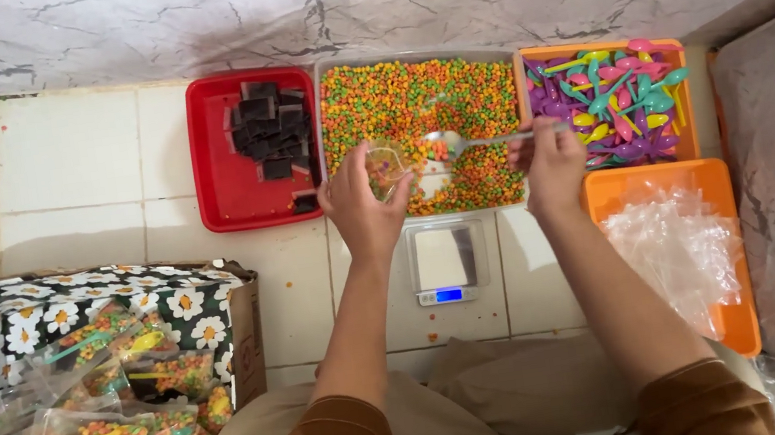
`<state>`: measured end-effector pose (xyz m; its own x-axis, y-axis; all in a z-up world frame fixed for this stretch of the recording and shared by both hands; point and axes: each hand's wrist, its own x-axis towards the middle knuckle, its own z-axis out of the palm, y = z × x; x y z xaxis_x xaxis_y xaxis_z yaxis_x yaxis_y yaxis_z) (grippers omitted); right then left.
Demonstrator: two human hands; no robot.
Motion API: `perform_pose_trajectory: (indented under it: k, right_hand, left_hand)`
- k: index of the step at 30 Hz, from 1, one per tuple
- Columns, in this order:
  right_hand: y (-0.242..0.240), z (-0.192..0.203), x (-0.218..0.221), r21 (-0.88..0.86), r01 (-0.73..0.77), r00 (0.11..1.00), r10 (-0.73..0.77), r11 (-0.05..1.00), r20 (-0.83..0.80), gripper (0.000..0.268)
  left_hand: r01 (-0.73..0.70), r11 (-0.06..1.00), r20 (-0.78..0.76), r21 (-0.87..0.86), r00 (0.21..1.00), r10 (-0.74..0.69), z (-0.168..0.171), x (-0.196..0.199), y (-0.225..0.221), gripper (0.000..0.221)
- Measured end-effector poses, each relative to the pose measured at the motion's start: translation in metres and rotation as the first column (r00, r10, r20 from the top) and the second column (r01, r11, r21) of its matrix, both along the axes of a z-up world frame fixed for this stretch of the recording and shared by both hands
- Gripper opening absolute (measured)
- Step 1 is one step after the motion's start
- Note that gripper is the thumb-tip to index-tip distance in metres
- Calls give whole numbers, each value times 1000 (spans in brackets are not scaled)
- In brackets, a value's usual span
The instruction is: Portioning small colorful candies into plastic bags using a spoon and a digital scale.
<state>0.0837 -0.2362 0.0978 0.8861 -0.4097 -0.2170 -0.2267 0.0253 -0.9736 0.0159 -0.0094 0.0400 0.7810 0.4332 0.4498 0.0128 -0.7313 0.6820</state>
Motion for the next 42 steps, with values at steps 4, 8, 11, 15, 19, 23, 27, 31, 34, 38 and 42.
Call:
perform_pose_trajectory:
  k: [4, 8, 11, 15, 19, 23, 27, 31, 34, 38, 42]
  right_hand:
    - [21, 43, 3, -91, -116, 973, 131, 989, 188, 22]
    - [39, 60, -2, -432, -246, 804, 431, 868, 409, 16]
    - [39, 61, -1, -516, -191, 741, 467, 835, 482, 16]
    - [12, 10, -8, -414, -133, 893, 291, 900, 344, 20]
    - [8, -37, -57, -589, -120, 984, 176, 799, 38, 19]
    - [-24, -86, -67, -47, 16, 955, -30, 999, -296, 18]
    - [-53, -135, -74, 46, 47, 948, -30, 998, -318, 62]
    - [-19, -57, -99, -56, 27, 983, -37, 998, -179, 65]
    - [17, 50, -133, -19, -185, 981, 186, 983, 53, 23]
    - [24, 119, -174, -20, -439, 874, 432, 898, 224, 22]
    - [20, 130, -218, -45, -521, 819, 514, 853, 256, 16]
  left_hand:
    - [50, 999, -63, -23, 997, -51, 9, -4, -2, 82]
    - [61, 997, -92, -55, 994, -66, 5, -3, -2, 83]
    - [16, 993, -100, -116, 995, -27, 0, -2, 0, 85]
    - [-72, 977, -39, -200, 997, 65, -5, 6, 4, 89]
    - [-3, 960, 67, -282, 998, 22, 15, 3, 4, 83]
    - [151, 563, 105, -813, 988, -113, 46, -8, 0, 77]
    - [377, 159, 337, -912, 913, -230, 65, -21, 14, 77]
    - [474, -142, 494, -869, 823, -279, 102, -49, 7, 72]
    - [584, -292, 652, -758, 658, -376, 128, -75, -7, 72]
    - [634, -277, 664, -722, 520, -538, 155, -121, -28, 86]
    - [570, -205, 543, -795, 520, -660, 153, -164, -46, 88]
